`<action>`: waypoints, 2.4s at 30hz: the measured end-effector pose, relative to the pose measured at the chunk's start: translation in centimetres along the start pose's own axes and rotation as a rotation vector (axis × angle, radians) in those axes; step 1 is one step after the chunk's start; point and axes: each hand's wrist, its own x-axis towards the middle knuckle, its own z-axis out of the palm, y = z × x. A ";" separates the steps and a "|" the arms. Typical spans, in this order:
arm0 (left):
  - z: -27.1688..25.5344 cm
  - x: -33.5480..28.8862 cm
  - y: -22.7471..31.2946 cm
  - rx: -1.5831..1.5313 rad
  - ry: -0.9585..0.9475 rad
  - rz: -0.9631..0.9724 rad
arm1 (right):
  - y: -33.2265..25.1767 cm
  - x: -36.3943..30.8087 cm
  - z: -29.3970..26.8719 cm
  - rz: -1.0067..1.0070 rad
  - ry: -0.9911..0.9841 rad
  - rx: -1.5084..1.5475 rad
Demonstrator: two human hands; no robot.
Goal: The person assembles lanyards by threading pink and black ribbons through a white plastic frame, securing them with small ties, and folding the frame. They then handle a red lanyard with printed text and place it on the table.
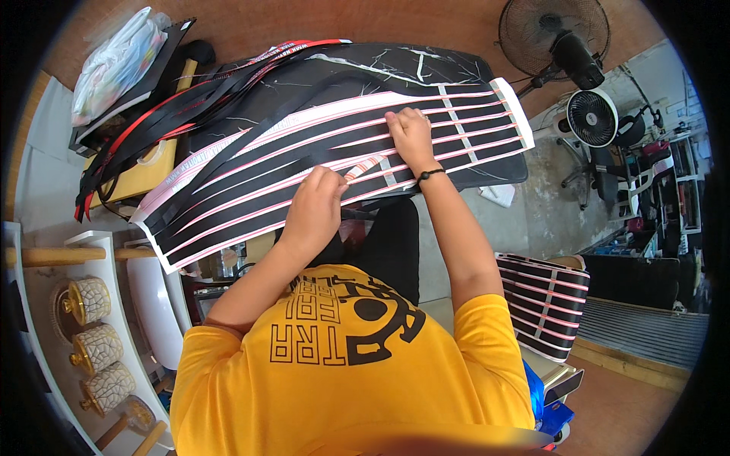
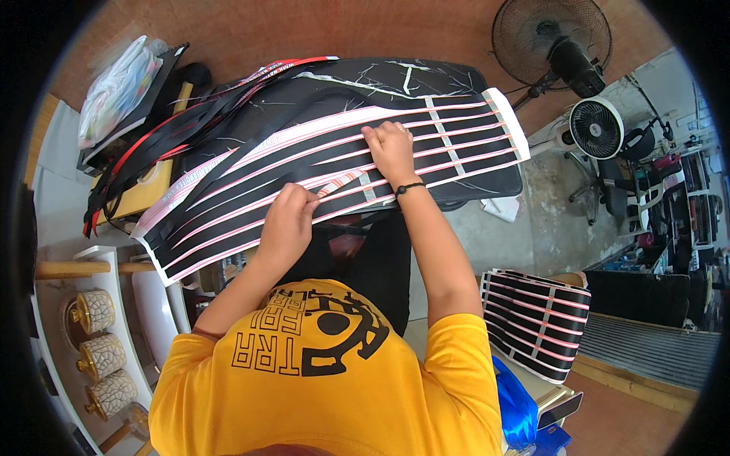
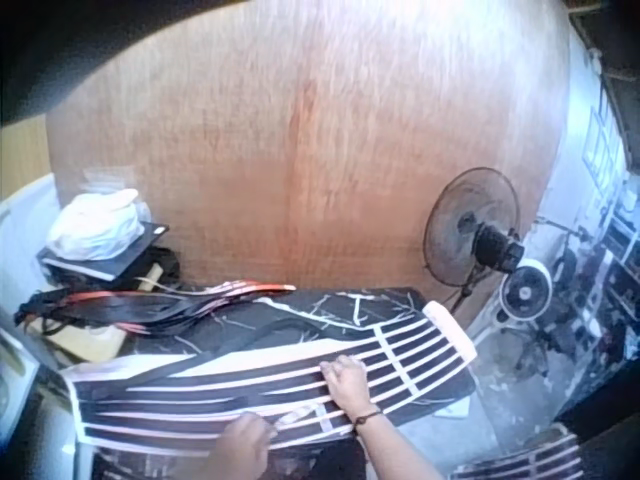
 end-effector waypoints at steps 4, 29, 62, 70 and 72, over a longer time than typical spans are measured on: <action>-0.1 0.8 -0.2 -0.002 0.086 0.021 | -1.0 -1.5 -0.5 -0.035 -0.111 -0.018; -2.6 -3.9 3.6 -0.095 -0.204 0.055 | -1.4 -1.5 1.1 0.013 -0.106 -0.270; -5.3 -4.7 4.3 -0.296 -0.414 -0.116 | -2.0 -3.5 0.9 0.119 -0.126 -0.179; -7.4 -5.3 4.1 -0.291 -0.511 -0.133 | -2.2 -3.5 1.5 0.094 -0.128 -0.204; -7.8 -5.4 3.9 -0.258 -0.559 -0.130 | -2.3 -3.5 1.6 0.082 -0.083 -0.163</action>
